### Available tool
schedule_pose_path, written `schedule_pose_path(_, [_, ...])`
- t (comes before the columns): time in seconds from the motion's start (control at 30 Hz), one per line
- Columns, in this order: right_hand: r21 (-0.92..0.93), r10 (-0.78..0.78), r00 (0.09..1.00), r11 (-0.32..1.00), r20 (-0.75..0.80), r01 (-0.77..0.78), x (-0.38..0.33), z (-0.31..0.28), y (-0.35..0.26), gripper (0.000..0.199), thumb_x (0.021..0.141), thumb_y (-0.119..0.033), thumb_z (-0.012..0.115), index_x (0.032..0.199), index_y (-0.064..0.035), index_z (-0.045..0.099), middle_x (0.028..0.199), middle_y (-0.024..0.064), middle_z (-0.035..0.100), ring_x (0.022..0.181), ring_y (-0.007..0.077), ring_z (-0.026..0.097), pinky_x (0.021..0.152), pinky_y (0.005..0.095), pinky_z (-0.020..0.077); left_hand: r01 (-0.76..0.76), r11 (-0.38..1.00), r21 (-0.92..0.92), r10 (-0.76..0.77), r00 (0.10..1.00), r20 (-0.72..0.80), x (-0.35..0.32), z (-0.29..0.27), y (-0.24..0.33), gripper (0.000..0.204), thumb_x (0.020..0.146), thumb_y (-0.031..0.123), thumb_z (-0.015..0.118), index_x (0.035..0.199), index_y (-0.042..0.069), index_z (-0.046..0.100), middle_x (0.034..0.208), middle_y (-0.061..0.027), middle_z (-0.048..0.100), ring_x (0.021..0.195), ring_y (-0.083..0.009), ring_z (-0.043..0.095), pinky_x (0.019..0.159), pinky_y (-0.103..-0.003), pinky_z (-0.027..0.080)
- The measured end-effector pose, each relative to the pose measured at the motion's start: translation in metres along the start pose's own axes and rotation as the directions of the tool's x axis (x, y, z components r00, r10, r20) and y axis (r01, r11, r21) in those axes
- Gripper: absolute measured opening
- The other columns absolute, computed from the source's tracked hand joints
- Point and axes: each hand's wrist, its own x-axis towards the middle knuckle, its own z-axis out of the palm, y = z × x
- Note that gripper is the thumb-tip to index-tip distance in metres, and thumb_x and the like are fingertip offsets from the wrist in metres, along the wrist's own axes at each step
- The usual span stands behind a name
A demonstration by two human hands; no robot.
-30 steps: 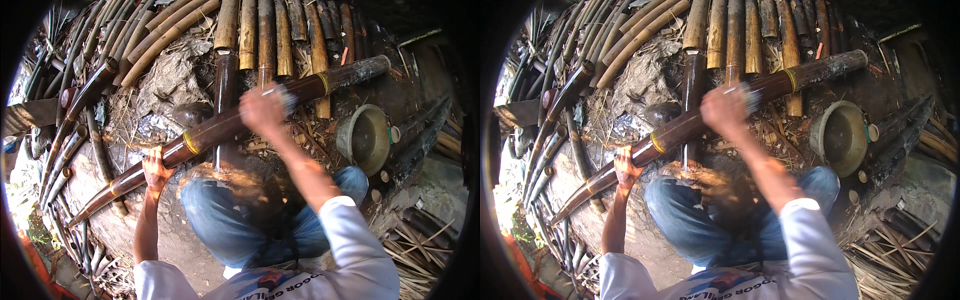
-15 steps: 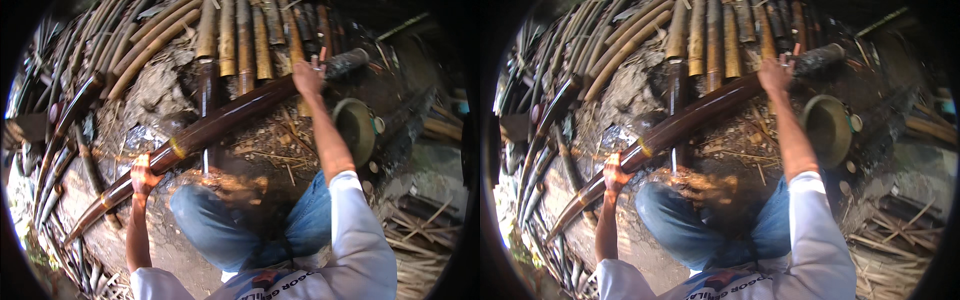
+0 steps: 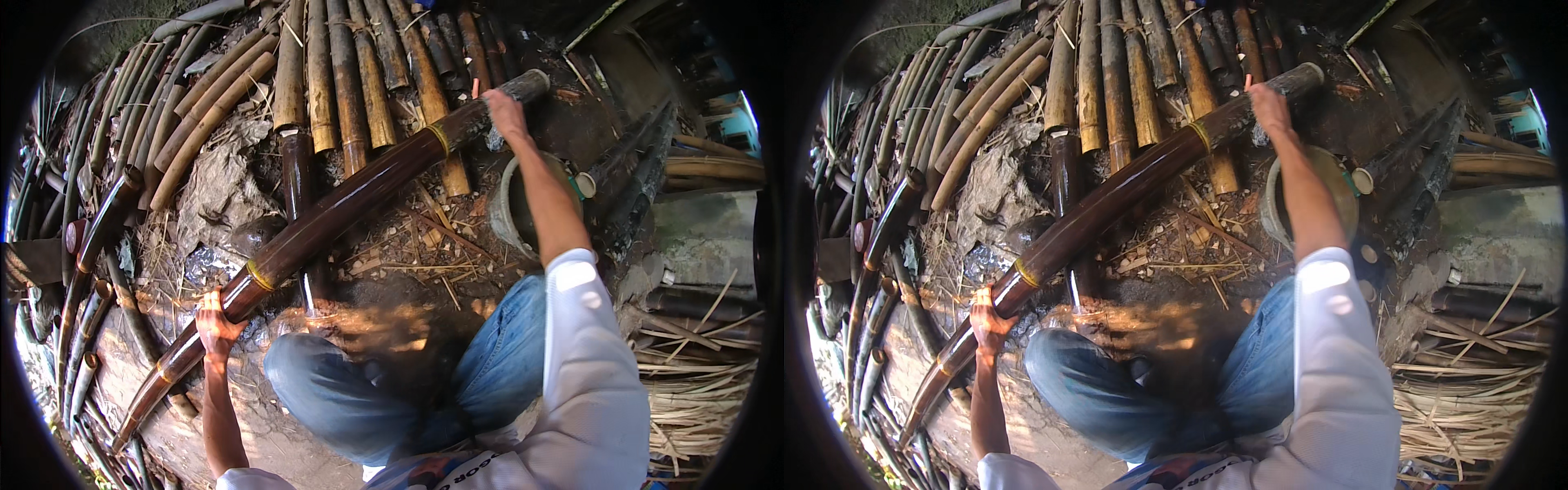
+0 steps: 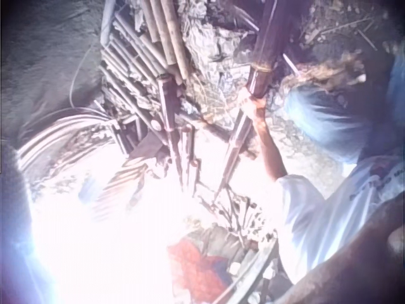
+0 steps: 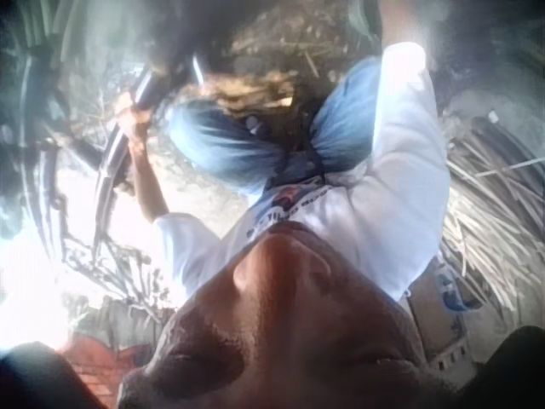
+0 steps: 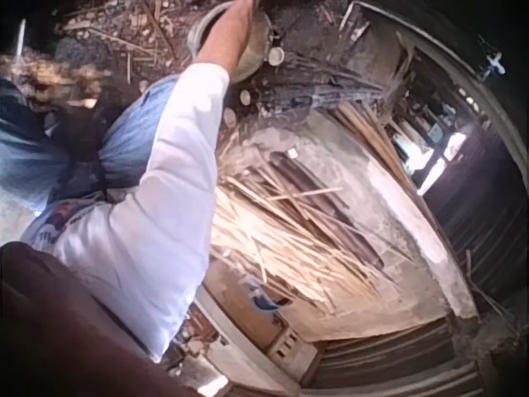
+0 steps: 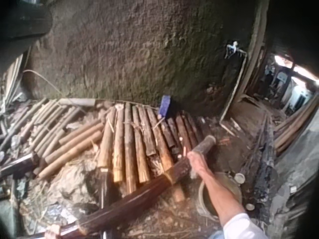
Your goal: The person sits on the ground and repeatedly rubs a long bamboo pole with a cloth, occasionally dipping the cloth into a nearby bowl of liquid. The person rotates the pole to treat different sections and continues the rubbing motion throughout the clip.
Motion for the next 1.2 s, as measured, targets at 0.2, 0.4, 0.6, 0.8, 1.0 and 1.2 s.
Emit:
schedule_pose_path(0.2, [0.447,0.226,0.958,0.848,0.178,-0.284,-0.072,-0.082,0.104,0.034,0.104,-0.034,0.054,0.109,-0.0038,0.070,0.095,0.0095,0.072,0.078,0.0190,0.069,0.075,0.0359,0.0543,0.034,0.990,-0.135,-0.014,0.990,0.142,0.011,-0.007,-0.019,0.104,0.051,0.035,0.096,0.139,0.001,0.051,0.117,-0.0167,0.063,0.108,-0.0365,0.061,0.099,-0.044,0.047])
schedule_pose_path(0.4, [-0.126,0.399,0.871,0.917,0.285,-0.379,-0.175,-0.052,0.183,0.055,0.092,-0.046,0.067,0.127,-0.0038,0.064,0.122,0.0251,0.069,0.119,0.0400,0.065,0.100,0.0471,0.0504,0.411,0.887,-0.213,-0.326,0.882,0.341,0.088,-0.006,0.077,0.109,0.065,0.062,0.089,0.144,0.001,0.046,0.126,-0.0193,0.058,0.118,-0.0343,0.056,0.101,-0.041,0.048])
schedule_pose_path(0.6, [-0.331,0.515,0.736,0.854,0.439,-0.401,-0.233,-0.011,0.137,0.063,0.092,-0.050,0.065,0.145,-0.0172,0.052,0.136,0.0242,0.061,0.130,0.0410,0.056,0.108,0.0524,0.0444,0.078,0.981,0.177,-0.104,0.984,0.147,0.159,0.047,0.203,0.106,0.064,0.047,0.092,0.151,0.013,0.043,0.133,-0.0194,0.057,0.124,-0.0397,0.057,0.107,-0.046,0.047])
schedule_pose_path(0.8, [0.574,0.437,0.877,0.672,0.203,-0.467,-0.161,-0.088,0.076,0.058,0.093,-0.059,0.065,0.130,-0.0143,0.066,0.111,0.0185,0.074,0.100,0.0170,0.070,0.081,0.0343,0.0553,0.098,0.988,-0.116,-0.055,0.943,0.329,0.178,0.033,0.173,0.103,0.061,0.041,0.092,0.148,0.012,0.045,0.132,-0.0203,0.058,0.124,-0.0391,0.058,0.108,-0.046,0.046])
schedule_pose_path(1.0, [0.509,-0.131,0.969,0.861,0.207,0.008,-0.133,-0.018,-0.072,0.057,0.097,-0.062,0.057,0.135,-0.0200,0.062,0.130,0.0095,0.068,0.120,0.0288,0.065,0.102,0.0481,0.0528,0.220,0.946,-0.238,-0.002,0.738,0.674,0.174,0.023,0.152,0.114,0.056,0.047,0.094,0.151,0.009,0.044,0.141,-0.0207,0.055,0.132,-0.0384,0.053,0.115,-0.047,0.040])
schedule_pose_path(1.2, [0.117,-0.786,0.609,0.619,0.110,0.777,-0.178,0.036,-0.114,0.045,0.101,-0.052,0.055,0.130,-0.0179,0.065,0.139,0.0043,0.065,0.133,0.0243,0.057,0.121,0.0514,0.0328,0.248,0.964,-0.093,-0.222,0.948,0.226,0.104,-0.003,0.138,0.094,0.062,0.068,0.084,0.137,0.014,0.064,0.120,-0.0140,0.068,0.118,-0.0422,0.057,0.111,-0.051,0.039])
